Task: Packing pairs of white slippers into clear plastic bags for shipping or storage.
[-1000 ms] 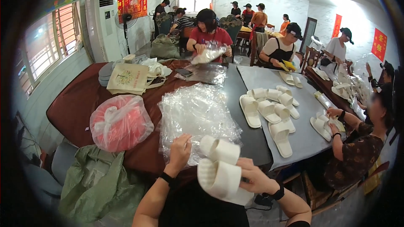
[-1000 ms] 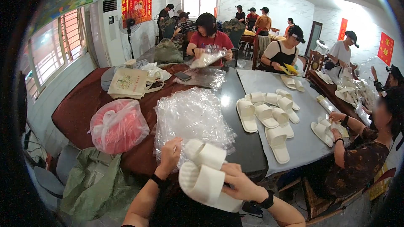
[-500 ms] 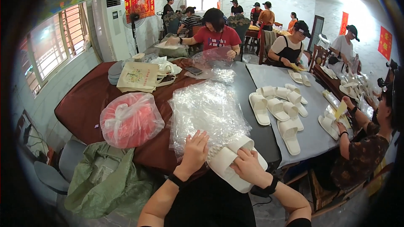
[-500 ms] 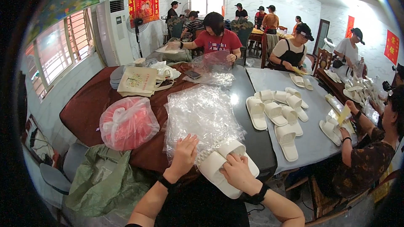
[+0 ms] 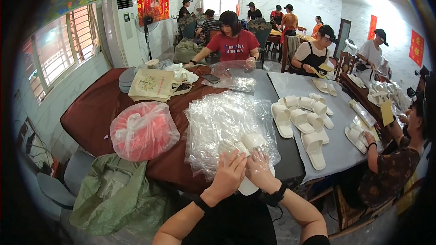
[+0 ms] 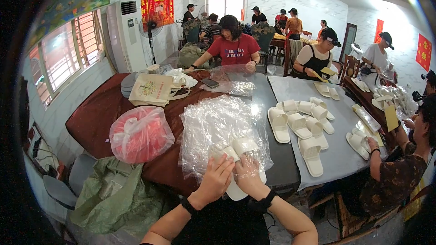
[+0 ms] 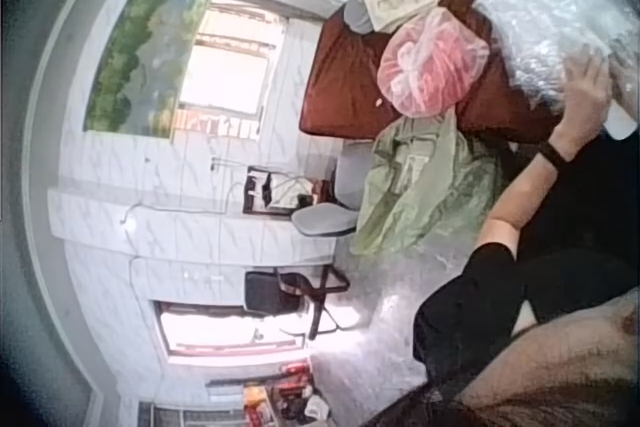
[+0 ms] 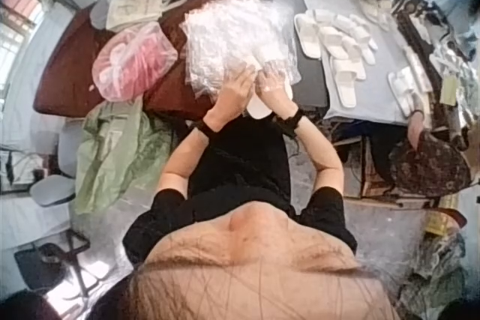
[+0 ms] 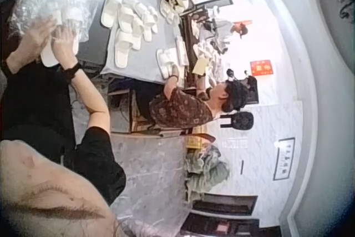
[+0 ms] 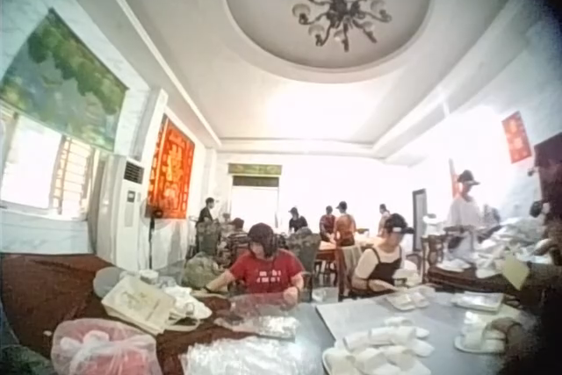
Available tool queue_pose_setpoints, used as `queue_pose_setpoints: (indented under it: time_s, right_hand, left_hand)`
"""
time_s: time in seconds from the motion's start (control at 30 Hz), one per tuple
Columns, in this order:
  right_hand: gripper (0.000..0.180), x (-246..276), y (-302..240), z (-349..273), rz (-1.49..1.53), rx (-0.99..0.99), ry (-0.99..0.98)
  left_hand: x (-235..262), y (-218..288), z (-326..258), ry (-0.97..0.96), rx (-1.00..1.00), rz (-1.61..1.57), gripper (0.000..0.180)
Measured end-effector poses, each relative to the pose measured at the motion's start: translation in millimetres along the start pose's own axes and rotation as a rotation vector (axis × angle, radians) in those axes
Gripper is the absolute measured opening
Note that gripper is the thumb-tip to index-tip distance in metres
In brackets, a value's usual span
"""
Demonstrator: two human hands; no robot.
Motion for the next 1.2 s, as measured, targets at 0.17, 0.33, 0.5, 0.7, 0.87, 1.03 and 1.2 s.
queue_pose_setpoints:
  time_s: [0.17, 0.33, 0.5, 0.7, 0.87, 1.03, 1.2]
  right_hand:
    - [0.023, -19.9, 10.1, 33.4, 0.007, -0.138, -0.051]
    - [0.029, -67.9, 31.5, 55.1, 0.191, -0.35, -0.099]
    - [0.049, -106.8, 31.1, 67.5, 0.036, -0.445, -0.261]
    - [0.046, -121.2, 37.0, 56.2, -0.075, -0.253, -0.183]
    - [0.051, -32.8, 11.3, 24.8, 0.038, -0.36, -0.159]
    - [0.052, 12.3, 9.9, -54.3, -0.234, -0.302, -0.301]
    - [0.049, 29.3, 19.0, -105.0, -0.361, 0.011, -0.37]
  left_hand:
    - [-0.4, 18.8, -4.3, -0.005, -0.037, -0.077, 0.039]
    - [8.5, 30.9, -10.8, -0.076, -0.048, -0.015, 0.04]
    - [7.8, 14.1, -18.9, -0.101, -0.003, 0.046, 0.04]
    - [9.3, 9.5, -24.8, -0.155, 0.126, -0.263, 0.065]
    - [12.8, -14.4, -25.2, -0.047, 0.153, -0.475, 0.067]
    - [-10.2, -36.1, -32.4, -0.237, 0.148, -0.246, 0.058]
    - [-38.8, -50.1, -49.8, -0.488, 0.21, -0.041, 0.059]
Point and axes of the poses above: each hand's wrist, its own z-axis towards the middle knuckle, its own x-axis out of the back of the hand, y = z × x, the point moved 5 cm from there along z, towards the middle knuckle, and after that the axes turned 10 degrees about -z, right-handed, at the moved point
